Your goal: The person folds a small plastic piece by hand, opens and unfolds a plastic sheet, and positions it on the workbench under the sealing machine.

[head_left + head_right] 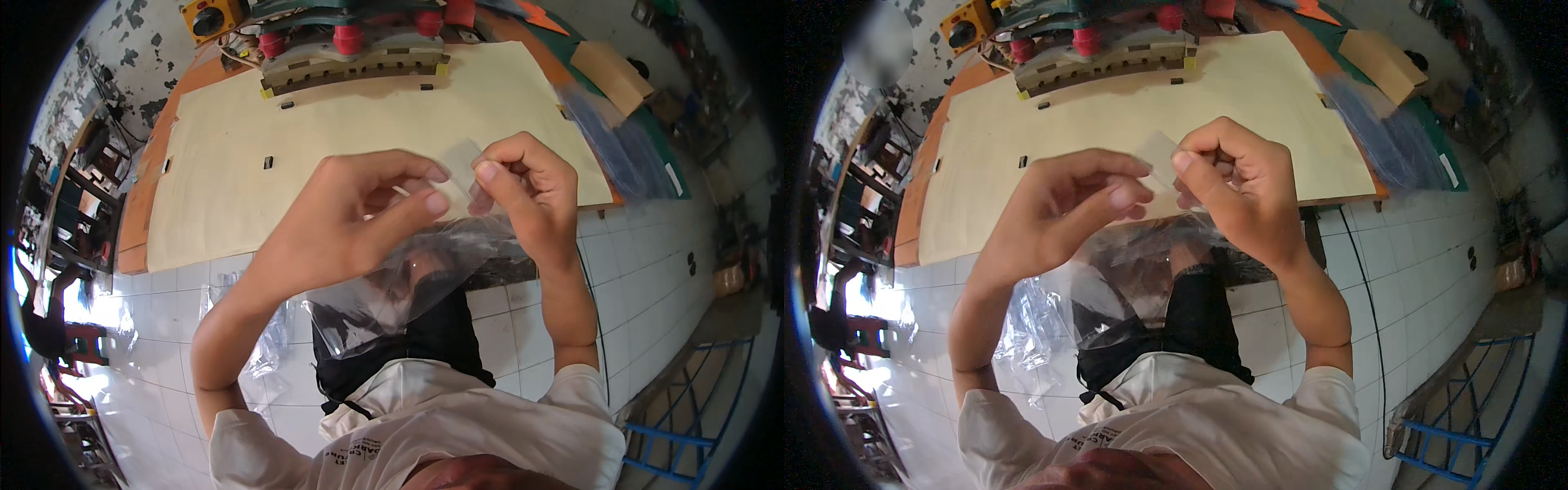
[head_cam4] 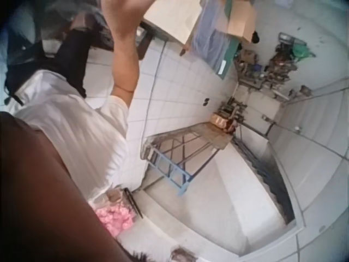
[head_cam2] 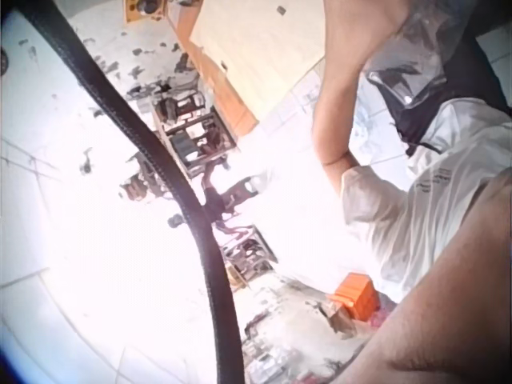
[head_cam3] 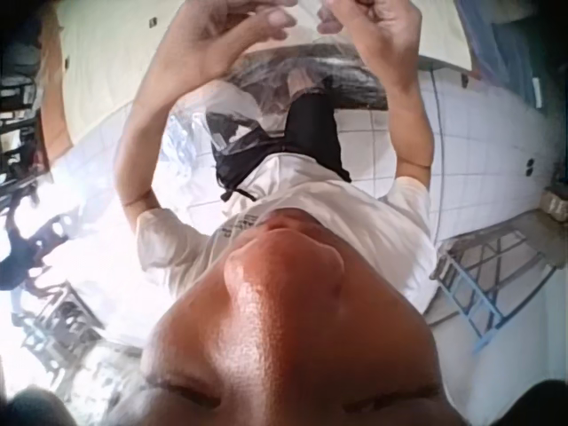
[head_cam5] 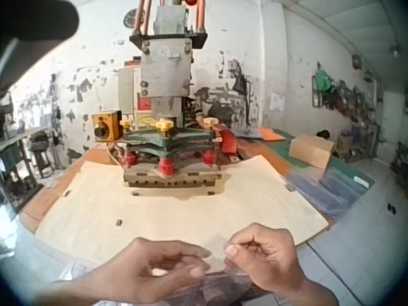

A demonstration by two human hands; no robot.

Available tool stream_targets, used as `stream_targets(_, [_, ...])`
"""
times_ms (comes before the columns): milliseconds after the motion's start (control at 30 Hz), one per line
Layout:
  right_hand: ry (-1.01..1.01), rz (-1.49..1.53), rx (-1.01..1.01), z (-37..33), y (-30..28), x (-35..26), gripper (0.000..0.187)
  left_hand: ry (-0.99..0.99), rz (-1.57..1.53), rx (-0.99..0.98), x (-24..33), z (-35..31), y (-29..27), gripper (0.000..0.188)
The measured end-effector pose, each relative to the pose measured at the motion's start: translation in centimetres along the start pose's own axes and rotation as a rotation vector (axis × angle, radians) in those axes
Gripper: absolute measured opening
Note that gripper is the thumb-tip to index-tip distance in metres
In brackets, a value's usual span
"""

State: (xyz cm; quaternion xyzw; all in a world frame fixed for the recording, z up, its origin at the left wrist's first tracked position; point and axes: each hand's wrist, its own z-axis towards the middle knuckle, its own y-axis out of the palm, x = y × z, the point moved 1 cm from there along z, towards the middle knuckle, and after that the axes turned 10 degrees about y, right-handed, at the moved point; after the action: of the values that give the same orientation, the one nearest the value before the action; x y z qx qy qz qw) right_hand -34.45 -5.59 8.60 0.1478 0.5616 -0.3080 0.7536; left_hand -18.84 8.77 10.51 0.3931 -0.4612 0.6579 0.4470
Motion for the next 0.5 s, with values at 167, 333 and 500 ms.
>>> stream_targets(167, [0.009, -0.023, -0.015, -0.3, -0.5, -0.5, 0.009, 0.047, -0.097, 0.090, -1.2, 2.2, 1.3, 0.024])
stream_targets(333, [0.000, -0.040, 0.004, -0.7, -1.0, -0.1, 0.013, 0.129, -0.041, 0.222, -0.8, 1.9, 1.5, 0.022])
stream_targets(500, [0.022, -0.185, 0.014, -1.2, -1.9, -0.3, 0.017, 0.166, -0.025, 0.349, 0.6, 1.6, 0.2, 0.021])
